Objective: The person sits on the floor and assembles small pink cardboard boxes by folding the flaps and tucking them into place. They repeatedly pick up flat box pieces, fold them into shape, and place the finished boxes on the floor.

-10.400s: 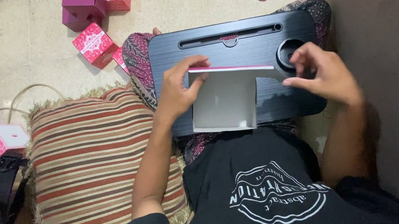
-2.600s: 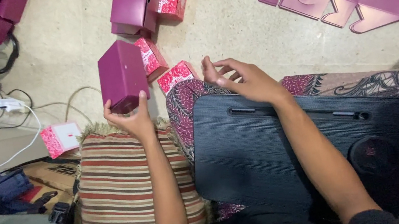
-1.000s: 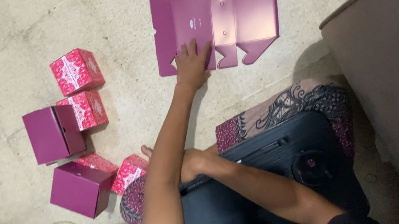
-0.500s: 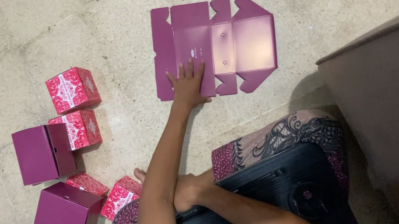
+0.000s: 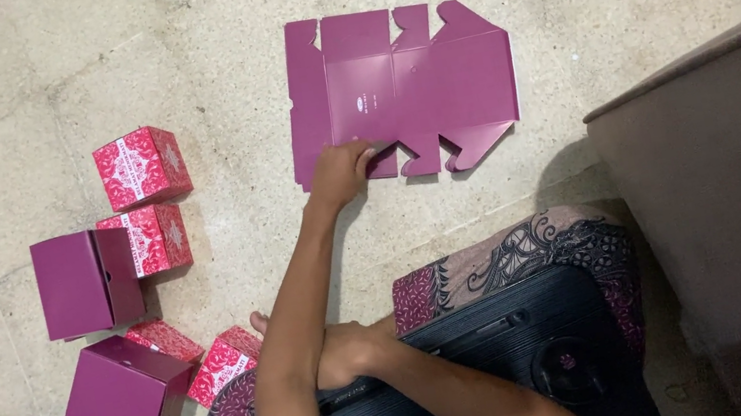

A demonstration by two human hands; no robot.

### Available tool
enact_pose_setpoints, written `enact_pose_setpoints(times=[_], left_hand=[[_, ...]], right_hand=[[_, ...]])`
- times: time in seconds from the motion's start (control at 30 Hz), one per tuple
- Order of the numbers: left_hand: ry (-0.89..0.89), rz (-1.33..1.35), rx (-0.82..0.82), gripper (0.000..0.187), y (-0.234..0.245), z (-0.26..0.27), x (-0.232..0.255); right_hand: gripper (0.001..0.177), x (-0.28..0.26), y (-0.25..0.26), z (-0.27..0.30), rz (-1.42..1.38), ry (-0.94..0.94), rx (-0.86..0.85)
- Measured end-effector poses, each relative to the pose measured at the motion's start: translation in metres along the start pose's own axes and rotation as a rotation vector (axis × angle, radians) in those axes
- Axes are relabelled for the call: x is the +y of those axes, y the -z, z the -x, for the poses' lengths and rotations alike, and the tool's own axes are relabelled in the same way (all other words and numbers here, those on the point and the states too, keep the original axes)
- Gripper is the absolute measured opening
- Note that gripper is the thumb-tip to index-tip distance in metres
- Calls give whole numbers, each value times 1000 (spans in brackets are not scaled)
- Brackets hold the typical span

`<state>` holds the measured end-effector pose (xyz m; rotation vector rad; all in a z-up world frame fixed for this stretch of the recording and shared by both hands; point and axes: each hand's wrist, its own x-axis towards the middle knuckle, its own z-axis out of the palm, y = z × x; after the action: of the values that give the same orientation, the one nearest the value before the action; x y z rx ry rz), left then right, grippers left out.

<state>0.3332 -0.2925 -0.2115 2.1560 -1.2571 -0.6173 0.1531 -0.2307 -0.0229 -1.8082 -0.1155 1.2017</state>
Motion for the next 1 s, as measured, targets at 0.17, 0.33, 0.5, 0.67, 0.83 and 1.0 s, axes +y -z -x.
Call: enact_pose_setpoints(times=[0.17,0.33,0.5,0.67,0.83,1.0], left_hand=[[-144,-128,485,20,17,-9,16],[-111,-29,878,12,92,8,73],[226,412,1196,24,170,90,130],[508,1096,1166,10,191,210,139],[674,461,893,29,166,326,139],[773,588,877,31,67,398,81]], right_hand=[[86,-38,28,52,-70,-227,-71],[79,1,-2,-1,-13,-66,-18],[34,22,-11,-38,10,0,108],[81,39,-11,-61,96,128,-16],[75,7,-22,-61,-137,315,88],[69,-12,-34,-71,-471,507,182]])
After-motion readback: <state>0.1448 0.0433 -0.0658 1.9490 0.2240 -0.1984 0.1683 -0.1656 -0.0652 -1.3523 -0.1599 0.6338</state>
